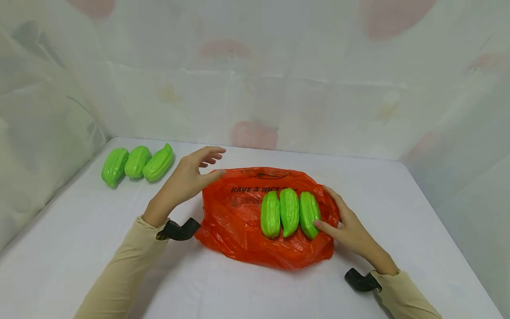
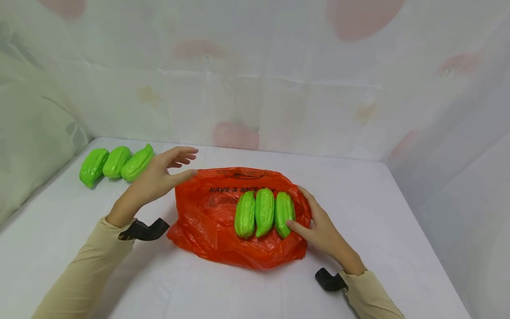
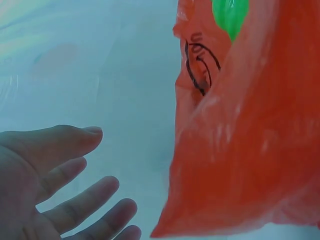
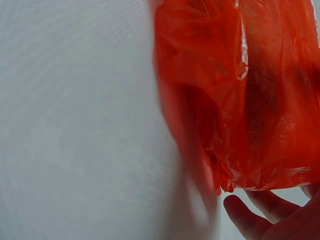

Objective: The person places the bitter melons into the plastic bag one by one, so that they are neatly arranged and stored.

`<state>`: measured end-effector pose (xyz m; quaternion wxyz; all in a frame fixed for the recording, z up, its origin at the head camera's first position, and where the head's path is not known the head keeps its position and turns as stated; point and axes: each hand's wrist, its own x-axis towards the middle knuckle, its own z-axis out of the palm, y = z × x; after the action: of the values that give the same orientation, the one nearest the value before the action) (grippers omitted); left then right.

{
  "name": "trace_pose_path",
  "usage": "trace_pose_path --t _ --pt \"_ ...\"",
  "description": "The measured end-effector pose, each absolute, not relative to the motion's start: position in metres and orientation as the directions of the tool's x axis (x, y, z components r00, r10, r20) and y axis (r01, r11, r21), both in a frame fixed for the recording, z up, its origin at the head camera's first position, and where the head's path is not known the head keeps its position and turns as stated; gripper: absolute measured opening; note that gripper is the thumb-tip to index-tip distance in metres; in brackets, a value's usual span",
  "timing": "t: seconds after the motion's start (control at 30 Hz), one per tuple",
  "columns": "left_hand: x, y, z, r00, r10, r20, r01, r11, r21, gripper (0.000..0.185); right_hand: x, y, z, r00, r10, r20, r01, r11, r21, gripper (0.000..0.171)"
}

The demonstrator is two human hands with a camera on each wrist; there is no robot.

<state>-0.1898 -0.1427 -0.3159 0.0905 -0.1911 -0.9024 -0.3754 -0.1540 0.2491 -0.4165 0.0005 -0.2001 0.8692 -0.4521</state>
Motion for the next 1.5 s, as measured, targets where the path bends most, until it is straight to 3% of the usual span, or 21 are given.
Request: trace_pose_path --t 1.1,1.5 --pt "-0.215 -0.206 -0.335 -0.953 0.007 0.301 0.228 0.673 0.704 0.044 -0.154 0.249 -0.416 -0.924 -0.344 0.167 -0.335 0.517 -0.788 0.082" --pt "-0.223 -0.226 -0.353 -0.944 -0.047 0.327 0.176 0.766 0.619 0.046 -0.154 0.248 -0.416 -0.923 -0.344 0.173 -0.340 0.517 -0.786 0.082"
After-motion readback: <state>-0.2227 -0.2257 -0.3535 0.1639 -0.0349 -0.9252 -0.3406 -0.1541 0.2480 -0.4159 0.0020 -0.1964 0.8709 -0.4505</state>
